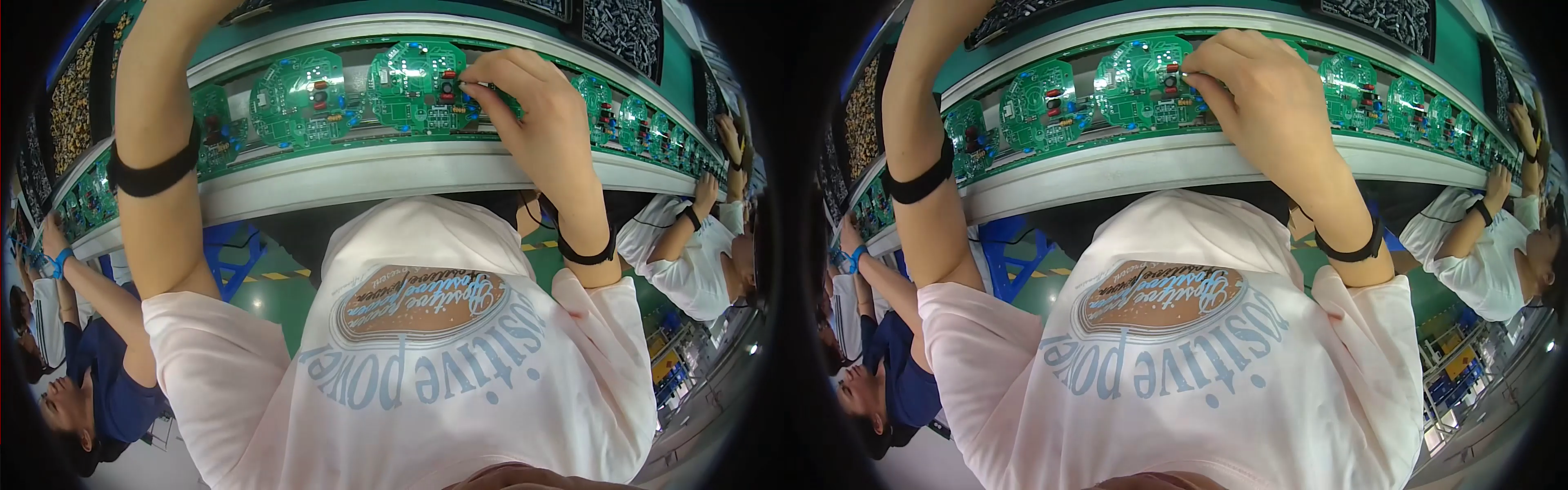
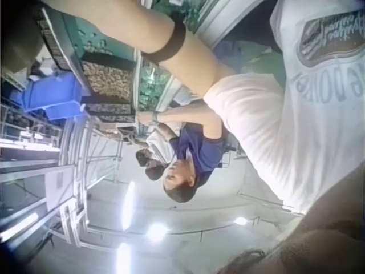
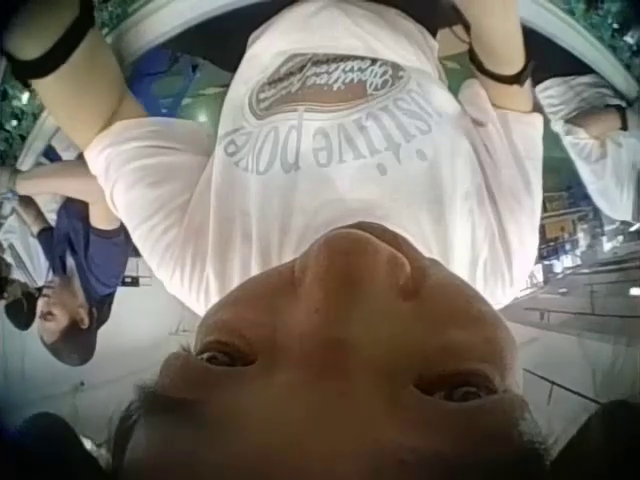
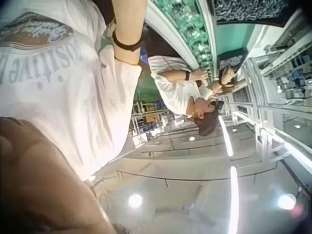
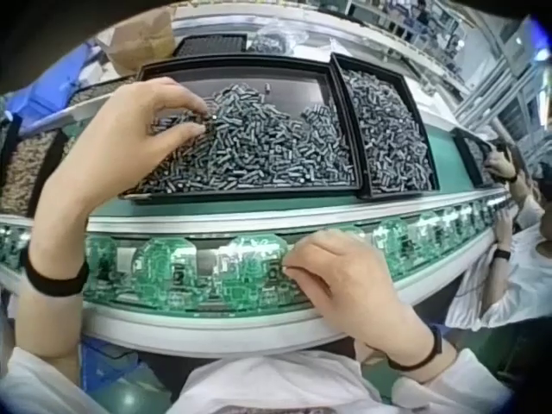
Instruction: The person picks up capacitors from a tray and inserts them into circuit boards on a conveyor belt. They use both hands to position the components into specific slots on the boards as they move along the assembly line.
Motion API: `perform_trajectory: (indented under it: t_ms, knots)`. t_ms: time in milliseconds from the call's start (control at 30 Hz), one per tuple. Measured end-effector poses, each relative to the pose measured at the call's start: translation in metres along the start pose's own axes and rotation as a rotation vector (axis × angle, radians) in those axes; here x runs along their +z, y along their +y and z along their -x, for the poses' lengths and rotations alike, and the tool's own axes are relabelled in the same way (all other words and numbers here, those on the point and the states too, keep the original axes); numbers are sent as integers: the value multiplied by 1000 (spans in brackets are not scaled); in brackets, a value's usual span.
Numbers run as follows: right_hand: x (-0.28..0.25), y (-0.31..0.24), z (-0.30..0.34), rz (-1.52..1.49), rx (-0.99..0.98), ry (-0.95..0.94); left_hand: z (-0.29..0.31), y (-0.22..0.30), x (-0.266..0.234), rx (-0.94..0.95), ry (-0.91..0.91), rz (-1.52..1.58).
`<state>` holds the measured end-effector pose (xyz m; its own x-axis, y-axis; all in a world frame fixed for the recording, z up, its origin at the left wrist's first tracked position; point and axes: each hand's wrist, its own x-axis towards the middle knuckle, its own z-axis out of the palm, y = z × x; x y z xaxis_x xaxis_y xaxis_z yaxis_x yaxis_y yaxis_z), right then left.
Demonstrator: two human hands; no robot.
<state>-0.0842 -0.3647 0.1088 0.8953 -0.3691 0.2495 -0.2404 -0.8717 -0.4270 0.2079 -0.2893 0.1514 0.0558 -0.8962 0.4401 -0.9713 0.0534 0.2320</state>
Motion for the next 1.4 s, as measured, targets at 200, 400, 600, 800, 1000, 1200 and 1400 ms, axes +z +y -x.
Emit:
perform_trajectory:
  t_ms: [200,400,600,800,1000,1200,1400]
  knots:
    - [-7,-1,2,40,72,-55,11,12,-15,-282,17,-3]
    - [-11,-2,1,120,16,-78,15,36,-24,-420,47,78]
    - [-18,-10,-3,218,40,-127,17,22,-20,-387,34,67]
    - [-38,-5,-11,258,-73,-233,21,25,-11,-327,84,23]
    - [-86,26,-80,355,-123,-58,-1,54,-35,-448,-169,0]
    - [-63,70,-141,185,-86,-41,4,31,-13,-422,-74,257]
    - [-61,57,-168,81,-37,-10,5,21,-5,-204,66,116]
